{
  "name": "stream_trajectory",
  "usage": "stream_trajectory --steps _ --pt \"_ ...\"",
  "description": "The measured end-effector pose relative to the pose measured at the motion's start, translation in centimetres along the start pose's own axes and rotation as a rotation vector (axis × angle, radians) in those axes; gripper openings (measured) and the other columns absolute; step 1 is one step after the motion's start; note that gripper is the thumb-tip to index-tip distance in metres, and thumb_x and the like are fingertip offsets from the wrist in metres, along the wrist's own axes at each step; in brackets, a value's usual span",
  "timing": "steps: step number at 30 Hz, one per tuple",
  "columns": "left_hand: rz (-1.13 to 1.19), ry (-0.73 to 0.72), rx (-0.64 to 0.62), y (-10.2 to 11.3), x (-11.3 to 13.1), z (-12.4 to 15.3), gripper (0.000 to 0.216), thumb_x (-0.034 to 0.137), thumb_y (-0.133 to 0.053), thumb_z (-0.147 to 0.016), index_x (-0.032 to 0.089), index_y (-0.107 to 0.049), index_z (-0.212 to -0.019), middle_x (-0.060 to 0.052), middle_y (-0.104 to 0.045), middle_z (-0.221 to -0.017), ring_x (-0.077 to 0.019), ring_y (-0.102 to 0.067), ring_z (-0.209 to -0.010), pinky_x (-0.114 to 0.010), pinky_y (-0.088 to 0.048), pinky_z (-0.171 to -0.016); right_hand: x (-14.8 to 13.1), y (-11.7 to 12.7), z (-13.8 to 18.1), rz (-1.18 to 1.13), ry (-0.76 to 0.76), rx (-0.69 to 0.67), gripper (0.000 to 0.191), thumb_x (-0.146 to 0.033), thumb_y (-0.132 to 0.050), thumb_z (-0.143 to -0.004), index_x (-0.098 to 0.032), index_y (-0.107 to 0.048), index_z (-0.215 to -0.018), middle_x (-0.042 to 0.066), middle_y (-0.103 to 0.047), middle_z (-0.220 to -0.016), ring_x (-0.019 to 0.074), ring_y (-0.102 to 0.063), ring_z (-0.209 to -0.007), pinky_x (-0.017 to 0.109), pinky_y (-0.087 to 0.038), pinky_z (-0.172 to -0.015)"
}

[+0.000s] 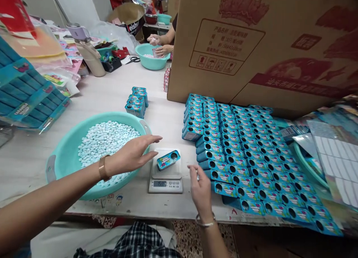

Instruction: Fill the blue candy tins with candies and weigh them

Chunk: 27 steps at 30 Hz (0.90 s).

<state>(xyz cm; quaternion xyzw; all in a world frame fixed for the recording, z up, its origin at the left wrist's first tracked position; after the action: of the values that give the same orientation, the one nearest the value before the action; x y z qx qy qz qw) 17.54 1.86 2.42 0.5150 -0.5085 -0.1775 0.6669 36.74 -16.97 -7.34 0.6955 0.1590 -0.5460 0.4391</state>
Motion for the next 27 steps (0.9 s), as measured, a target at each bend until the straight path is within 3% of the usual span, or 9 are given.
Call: stream_trajectory --steps 4,8,11,15,22,24,27 --pt "0.026 0.0 0.01 -0.1 0.0 0.7 0.046 0.041 -0.049 -0.094 0.02 -0.049 -0.135 -0.009 -0.06 -0.134 -0.0255 -0.059 -0.119 -0.042 -0.048 -0.101 4.4 -0.8 4.5 0.191 0.017 0.022 0.036 -0.037 -0.041 -0.097 -0.017 -0.066 -0.112 0.012 -0.072 -0.111 0.0217 -0.067 -0.102 0.031 -0.051 -0.087" --pt "0.062 -0.038 0.006 -0.4 0.4 0.8 0.045 0.041 -0.05 -0.093 0.021 -0.05 -0.134 -0.009 -0.06 -0.134 -0.0249 -0.059 -0.119 -0.042 -0.049 -0.101 6.8 -0.6 5.1 0.463 0.088 0.133 0.047 -0.035 -0.037 -0.099 -0.011 -0.053 -0.135 0.018 -0.061 -0.132 0.0261 -0.062 -0.116 0.037 -0.051 -0.093" --pt "0.072 -0.065 0.002 -0.6 0.9 0.8 0.045 0.039 -0.05 -0.093 0.02 -0.051 -0.133 -0.009 -0.061 -0.132 -0.0246 -0.06 -0.118 -0.042 -0.05 -0.1 7.0 -0.6 3.9 0.667 0.04 0.089 0.05 -0.034 -0.031 -0.1 -0.009 -0.049 -0.139 0.02 -0.063 -0.127 0.0277 -0.068 -0.104 0.035 -0.054 -0.079" --pt "0.057 -0.056 0.006 -0.4 1.0 1.4 0.045 0.039 -0.051 -0.092 0.021 -0.052 -0.133 -0.009 -0.063 -0.13 -0.025 -0.061 -0.117 -0.042 -0.05 -0.101 6.5 -1.2 3.0 0.808 -0.011 0.021 0.047 -0.032 -0.028 -0.101 -0.01 -0.056 -0.132 0.02 -0.071 -0.108 0.0256 -0.071 -0.09 0.031 -0.051 -0.067" --pt "0.052 -0.008 0.016 0.2 0.4 3.3 0.044 0.041 -0.049 -0.094 0.023 -0.051 -0.134 -0.008 -0.062 -0.13 -0.0251 -0.06 -0.118 -0.041 -0.05 -0.099 7.3 -0.7 3.7 0.831 0.107 -0.007 0.041 -0.033 -0.028 -0.101 -0.016 -0.064 -0.09 0.012 -0.07 -0.079 0.0203 -0.067 -0.07 0.026 -0.041 -0.056" --pt "0.047 -0.006 0.023 0.2 0.4 3.6 0.043 0.04 -0.049 -0.094 0.022 -0.052 -0.133 -0.008 -0.063 -0.13 -0.0249 -0.06 -0.118 -0.041 -0.05 -0.099 6.0 -0.3 3.5 0.709 0.163 -0.006 0.037 -0.033 -0.032 -0.101 -0.016 -0.063 -0.088 0.01 -0.07 -0.079 0.0197 -0.067 -0.07 0.026 -0.043 -0.059" --pt "0.053 -0.017 0.029 -0.1 0.7 3.6 0.043 0.039 -0.05 -0.094 0.021 -0.052 -0.133 -0.009 -0.063 -0.13 -0.0246 -0.061 -0.117 -0.041 -0.05 -0.099 1.8 0.0 2.3 0.405 0.264 0.089 0.026 -0.031 -0.041 -0.099 -0.018 -0.063 -0.099 0.008 -0.072 -0.09 0.0191 -0.068 -0.081 0.027 -0.048 -0.07"
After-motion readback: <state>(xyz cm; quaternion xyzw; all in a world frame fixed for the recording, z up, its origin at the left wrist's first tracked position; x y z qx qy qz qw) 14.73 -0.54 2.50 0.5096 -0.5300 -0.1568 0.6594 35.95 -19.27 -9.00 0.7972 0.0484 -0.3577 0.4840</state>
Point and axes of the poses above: each hand's wrist, its own z-axis away from the middle knuckle, its own y-axis out of the back of the hand, x = y × z, the point moved 1 cm from there along -z, towards the middle knuckle
